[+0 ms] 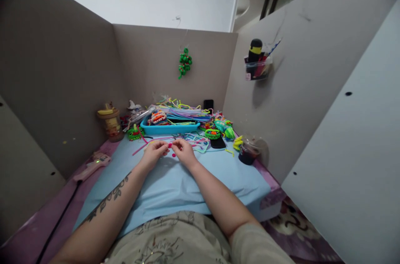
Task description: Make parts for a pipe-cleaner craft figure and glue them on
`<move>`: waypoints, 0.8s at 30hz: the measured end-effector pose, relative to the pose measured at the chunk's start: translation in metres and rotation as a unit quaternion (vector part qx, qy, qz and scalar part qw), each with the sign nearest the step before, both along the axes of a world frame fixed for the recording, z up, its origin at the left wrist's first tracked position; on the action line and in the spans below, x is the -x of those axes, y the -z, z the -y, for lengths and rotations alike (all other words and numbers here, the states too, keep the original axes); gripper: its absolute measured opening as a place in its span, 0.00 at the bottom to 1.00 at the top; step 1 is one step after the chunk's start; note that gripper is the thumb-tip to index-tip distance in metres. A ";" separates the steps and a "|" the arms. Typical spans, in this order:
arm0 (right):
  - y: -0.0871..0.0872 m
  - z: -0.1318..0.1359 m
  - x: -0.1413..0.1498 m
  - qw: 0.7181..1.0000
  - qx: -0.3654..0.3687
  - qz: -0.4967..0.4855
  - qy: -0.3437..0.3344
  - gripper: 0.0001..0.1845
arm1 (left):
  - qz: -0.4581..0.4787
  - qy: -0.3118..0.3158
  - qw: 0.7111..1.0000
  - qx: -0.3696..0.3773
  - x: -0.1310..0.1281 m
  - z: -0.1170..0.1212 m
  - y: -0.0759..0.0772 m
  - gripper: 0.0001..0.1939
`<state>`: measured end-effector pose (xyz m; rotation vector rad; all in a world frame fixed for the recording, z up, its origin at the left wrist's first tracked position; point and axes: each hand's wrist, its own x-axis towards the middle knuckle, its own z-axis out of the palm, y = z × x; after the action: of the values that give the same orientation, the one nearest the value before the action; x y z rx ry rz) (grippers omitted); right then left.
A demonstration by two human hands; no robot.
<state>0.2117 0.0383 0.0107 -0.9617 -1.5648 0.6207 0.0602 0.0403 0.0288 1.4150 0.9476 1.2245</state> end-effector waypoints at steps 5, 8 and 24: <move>-0.001 -0.002 -0.002 0.998 0.053 -0.035 -0.027 0.11 | -0.011 0.001 1.000 -0.009 -0.001 0.001 0.001 0.19; -0.001 -0.002 -0.003 0.998 0.057 -0.031 -0.017 0.10 | 0.006 0.008 1.000 0.008 -0.001 -0.001 0.004 0.20; 0.000 0.005 -0.012 0.932 -0.238 0.273 0.030 0.11 | 0.118 0.076 0.984 0.111 0.005 -0.005 0.006 0.18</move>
<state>0.2239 0.0333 0.0112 -0.8363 -2.0390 -0.1007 0.0547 0.0450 0.0232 1.1171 0.7713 1.1075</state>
